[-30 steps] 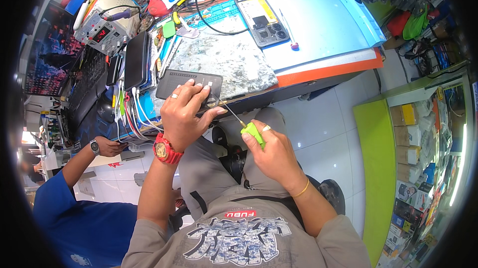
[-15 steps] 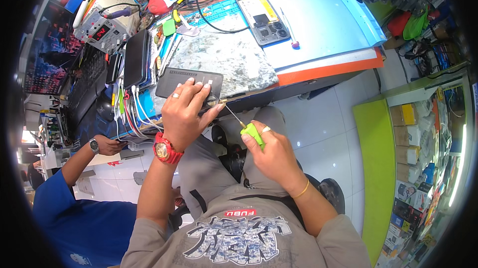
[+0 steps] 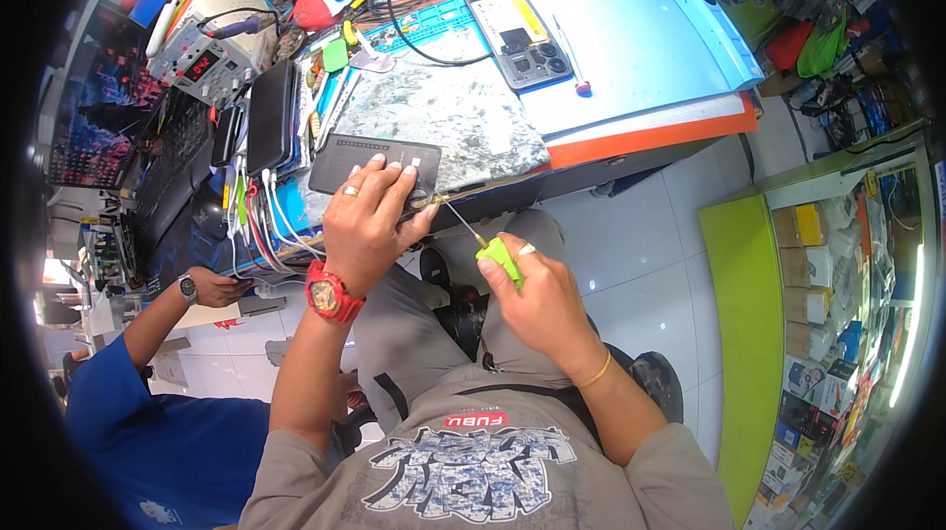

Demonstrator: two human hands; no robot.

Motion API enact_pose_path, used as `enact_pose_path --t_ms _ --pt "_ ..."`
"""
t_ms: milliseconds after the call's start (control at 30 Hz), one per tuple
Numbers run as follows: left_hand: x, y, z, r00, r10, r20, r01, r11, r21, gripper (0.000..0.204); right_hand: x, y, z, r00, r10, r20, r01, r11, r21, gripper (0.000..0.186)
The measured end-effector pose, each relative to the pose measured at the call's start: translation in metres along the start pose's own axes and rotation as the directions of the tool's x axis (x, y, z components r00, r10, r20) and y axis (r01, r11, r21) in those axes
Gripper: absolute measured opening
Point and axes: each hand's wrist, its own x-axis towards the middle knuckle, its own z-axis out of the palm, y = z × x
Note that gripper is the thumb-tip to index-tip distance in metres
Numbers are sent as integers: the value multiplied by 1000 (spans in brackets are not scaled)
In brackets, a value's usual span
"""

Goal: The person uses a screwdriver to remove screws from the back of a mobile phone and then uses a thin tool to pry the internal components and connectors apart.

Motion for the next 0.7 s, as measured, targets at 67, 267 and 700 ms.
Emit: enact_pose_path --t_ms 67,267,700 --pt "0 0 0 1000 0 -4 0 1000 2 46 0 -1 0 1000 -5 -6 5 1000 0 47" --pt "0 0 1 1000 -8 -7 8 1000 0 47 3 -1 -4 1000 20 -20 -20 1000 17 46" --pt "1 1 1 1000 -15 -13 15 1000 -7 45 0 -4 -7 996 73 59 -71 997 -22 48"
